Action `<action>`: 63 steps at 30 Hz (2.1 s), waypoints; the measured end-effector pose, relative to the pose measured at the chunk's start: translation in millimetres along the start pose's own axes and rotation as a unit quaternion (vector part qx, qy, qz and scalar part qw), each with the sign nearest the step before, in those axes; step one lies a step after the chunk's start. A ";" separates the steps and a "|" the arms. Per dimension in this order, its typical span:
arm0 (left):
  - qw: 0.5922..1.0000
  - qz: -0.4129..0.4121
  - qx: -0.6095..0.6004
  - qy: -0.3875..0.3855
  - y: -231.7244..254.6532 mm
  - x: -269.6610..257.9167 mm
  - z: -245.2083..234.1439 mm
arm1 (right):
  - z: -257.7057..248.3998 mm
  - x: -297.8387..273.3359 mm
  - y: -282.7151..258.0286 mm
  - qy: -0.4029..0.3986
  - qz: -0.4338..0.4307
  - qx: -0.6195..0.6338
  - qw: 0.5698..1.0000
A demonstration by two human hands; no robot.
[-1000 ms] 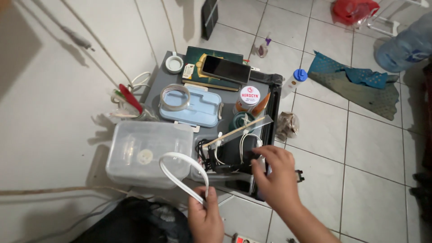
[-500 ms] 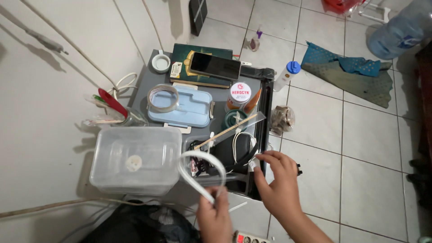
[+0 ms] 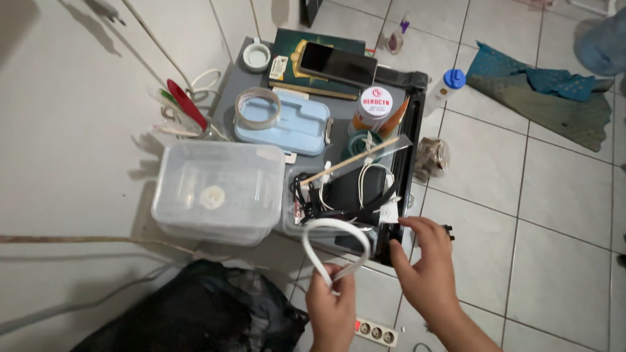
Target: Taping an LED light strip onto a wall and connecting it to a power strip.
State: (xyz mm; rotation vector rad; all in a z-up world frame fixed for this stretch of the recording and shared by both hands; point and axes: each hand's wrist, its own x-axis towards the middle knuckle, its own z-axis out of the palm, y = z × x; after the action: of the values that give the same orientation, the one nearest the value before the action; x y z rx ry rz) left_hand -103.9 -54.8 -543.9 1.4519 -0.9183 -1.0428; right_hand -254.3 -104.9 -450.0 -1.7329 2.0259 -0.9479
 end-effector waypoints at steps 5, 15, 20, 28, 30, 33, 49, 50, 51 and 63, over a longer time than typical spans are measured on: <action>0.999 -0.022 0.012 0.048 0.1 -6.0 -11.8 | -3.4 14.8 -17.0 0.014 -0.126 -0.055 0.990; 0.998 -0.017 -0.005 0.054 4.7 -8.6 -15.1 | -16.4 94.1 -53.3 -0.240 -0.238 -0.187 0.922; 0.999 -0.001 0.007 0.044 9.0 -11.1 -15.6 | -13.9 105.5 -62.8 -0.310 -0.252 -0.249 0.882; 0.998 -0.017 0.021 0.057 2.9 -15.7 -19.5 | -9.0 118.4 -69.9 -0.347 -0.238 -0.228 0.878; 0.998 -0.016 0.024 0.057 8.0 -18.1 -22.1 | -11.1 123.7 -68.0 -0.327 -0.266 -0.179 0.889; 0.998 -0.011 0.018 0.058 -2.0 -19.8 -22.9 | -12.4 129.6 -63.5 -0.306 -0.295 -0.144 0.894; 0.998 -0.042 0.003 0.056 0.5 -30.1 -18.9 | -19.0 155.0 -85.2 -0.299 -0.319 -0.118 0.891; 0.997 -0.048 0.010 0.057 2.2 -30.7 -19.0 | -19.9 154.8 -89.3 -0.300 -0.316 -0.121 0.892; 0.997 -0.053 0.017 0.057 4.0 -31.2 -19.2 | -20.7 154.6 -93.4 -0.300 -0.314 -0.124 0.892; 0.999 -0.038 0.010 0.007 27.7 -21.1 -9.0 | 2.8 171.7 -110.8 -0.191 -0.268 -0.112 0.938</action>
State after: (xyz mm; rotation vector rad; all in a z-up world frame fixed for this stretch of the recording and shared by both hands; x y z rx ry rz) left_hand -102.2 -35.7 -513.5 1.5192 -0.8707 -1.0799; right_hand -206.8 -275.8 -348.3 -2.4414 1.4822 -0.4593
